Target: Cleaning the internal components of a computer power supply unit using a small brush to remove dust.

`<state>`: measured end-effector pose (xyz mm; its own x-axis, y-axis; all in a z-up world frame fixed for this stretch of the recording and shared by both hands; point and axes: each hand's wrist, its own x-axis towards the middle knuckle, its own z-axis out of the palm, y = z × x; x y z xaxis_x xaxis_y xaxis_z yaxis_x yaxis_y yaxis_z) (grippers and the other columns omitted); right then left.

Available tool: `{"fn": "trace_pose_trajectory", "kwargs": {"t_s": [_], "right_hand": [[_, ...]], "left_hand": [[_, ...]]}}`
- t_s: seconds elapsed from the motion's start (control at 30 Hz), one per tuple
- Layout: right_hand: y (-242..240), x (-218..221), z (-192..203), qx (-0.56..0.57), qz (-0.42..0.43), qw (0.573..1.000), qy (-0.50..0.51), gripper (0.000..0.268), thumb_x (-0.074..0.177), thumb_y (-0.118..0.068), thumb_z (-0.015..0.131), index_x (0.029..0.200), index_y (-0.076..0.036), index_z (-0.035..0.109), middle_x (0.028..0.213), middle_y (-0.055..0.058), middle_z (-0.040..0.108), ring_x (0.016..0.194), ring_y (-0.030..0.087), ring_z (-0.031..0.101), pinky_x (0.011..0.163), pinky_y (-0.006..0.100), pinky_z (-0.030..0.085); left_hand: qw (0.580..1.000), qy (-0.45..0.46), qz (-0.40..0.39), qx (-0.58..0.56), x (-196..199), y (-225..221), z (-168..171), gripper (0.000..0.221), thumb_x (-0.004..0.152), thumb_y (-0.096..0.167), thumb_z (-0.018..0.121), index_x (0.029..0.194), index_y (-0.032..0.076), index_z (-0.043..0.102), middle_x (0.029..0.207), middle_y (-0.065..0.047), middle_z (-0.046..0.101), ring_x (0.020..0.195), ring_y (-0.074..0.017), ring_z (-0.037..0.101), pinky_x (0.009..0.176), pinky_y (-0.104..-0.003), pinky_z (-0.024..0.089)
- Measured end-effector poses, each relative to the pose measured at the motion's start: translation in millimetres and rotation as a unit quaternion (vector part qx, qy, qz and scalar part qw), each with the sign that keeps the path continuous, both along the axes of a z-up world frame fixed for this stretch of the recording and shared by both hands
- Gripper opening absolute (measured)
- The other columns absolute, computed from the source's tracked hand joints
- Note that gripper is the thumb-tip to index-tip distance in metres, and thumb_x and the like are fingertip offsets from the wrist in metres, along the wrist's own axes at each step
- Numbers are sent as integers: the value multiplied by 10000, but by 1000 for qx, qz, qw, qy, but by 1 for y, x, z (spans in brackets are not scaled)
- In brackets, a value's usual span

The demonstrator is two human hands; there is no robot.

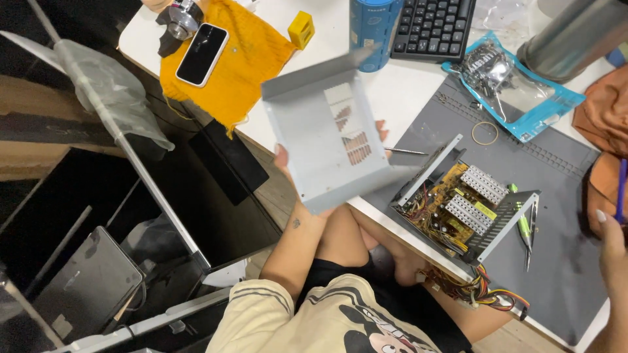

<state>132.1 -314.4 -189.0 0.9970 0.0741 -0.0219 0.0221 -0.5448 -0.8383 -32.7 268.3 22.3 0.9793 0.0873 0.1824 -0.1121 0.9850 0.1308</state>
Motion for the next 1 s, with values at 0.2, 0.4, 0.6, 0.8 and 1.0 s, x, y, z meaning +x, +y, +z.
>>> {"fn": "trace_pose_trajectory", "kwargs": {"t_s": [0.2,0.4,0.6,0.8,1.0], "right_hand": [[88,-54,109,-266,33,953,-143,239,1251,-131,766,1319,98,770,1068,268,750,943,430,691,872,510,504],[106,-63,118,-388,-38,914,-111,282,1179,-331,761,1294,-74,769,1162,155,783,1030,411,722,740,532,510],[114,-86,131,-384,-60,907,-159,225,1164,-294,788,1240,-84,770,1136,144,743,1090,382,670,868,505,510],[102,-98,127,-410,-81,899,-129,226,1087,-288,786,1191,-87,796,1139,173,719,1076,395,676,811,519,532],[97,-92,120,-408,-104,903,-81,226,977,-286,763,1062,-76,752,1078,142,730,999,368,681,777,487,526]], "left_hand": [[994,36,106,4,11,45,-21,1208,721,736,722,1627,32,345,1543,-384,424,1467,-518,398,1254,-703,297],[965,174,195,-25,41,30,-19,884,722,694,705,1435,196,541,1386,-130,570,1410,-439,447,1183,-726,324],[905,332,207,-167,73,12,8,1158,517,595,770,1546,171,448,1528,-212,449,1449,-427,418,1161,-685,348],[906,333,210,-155,88,10,5,1200,512,586,772,1570,148,415,1521,-214,452,1445,-424,426,1186,-649,362],[886,380,215,-155,91,-6,21,1056,631,550,686,1580,178,413,1614,-218,398,1533,-458,333,1196,-754,251]]}}
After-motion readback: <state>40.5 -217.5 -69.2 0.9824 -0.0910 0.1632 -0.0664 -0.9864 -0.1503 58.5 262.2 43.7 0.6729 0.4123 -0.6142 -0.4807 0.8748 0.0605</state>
